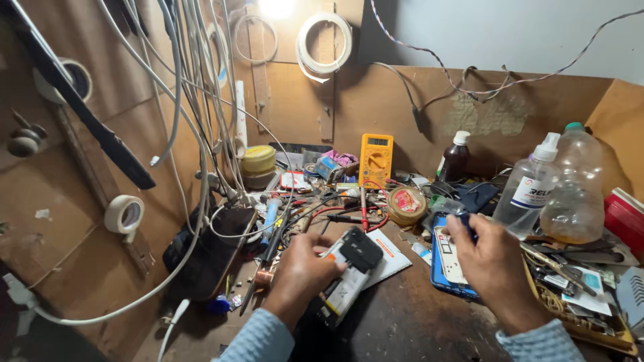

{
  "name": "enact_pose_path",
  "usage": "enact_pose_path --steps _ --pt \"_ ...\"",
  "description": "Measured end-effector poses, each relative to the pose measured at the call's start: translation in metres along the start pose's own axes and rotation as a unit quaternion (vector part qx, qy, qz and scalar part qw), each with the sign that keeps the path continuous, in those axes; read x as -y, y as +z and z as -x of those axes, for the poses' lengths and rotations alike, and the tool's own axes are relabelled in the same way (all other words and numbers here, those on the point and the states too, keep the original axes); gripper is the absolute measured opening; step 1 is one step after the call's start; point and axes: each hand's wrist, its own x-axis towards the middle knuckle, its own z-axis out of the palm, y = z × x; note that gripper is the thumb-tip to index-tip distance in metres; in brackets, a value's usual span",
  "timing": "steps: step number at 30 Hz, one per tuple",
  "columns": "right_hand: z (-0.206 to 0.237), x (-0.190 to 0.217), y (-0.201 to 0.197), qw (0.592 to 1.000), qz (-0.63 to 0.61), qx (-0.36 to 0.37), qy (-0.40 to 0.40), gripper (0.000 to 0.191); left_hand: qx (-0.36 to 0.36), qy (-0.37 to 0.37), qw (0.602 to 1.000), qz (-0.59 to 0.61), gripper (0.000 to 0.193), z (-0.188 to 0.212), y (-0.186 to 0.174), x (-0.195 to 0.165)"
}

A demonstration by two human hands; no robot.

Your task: The person uses a blue-handled screwdriver to remove screws from a disassembled smartphone chassis. They then use a small brush to clean the interior of the phone frame and place the removed components on the workbench.

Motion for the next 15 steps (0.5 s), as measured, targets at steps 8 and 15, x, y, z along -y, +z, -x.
enact_pose_path --steps 8,15 --pt "0.026 0.039 -0.028 0.986 -0.163 -0.037 -0.027 0.032 -0.005 0.042 0.990 -0.132 0.048 -0.006 0.004 -0.015" --pt "0.037 0.010 -0.003 0.874 -0.473 0.005 0.107 0.016 0.016 0.164 0.964 -0.209 0.073 0.010 0.015 0.000"
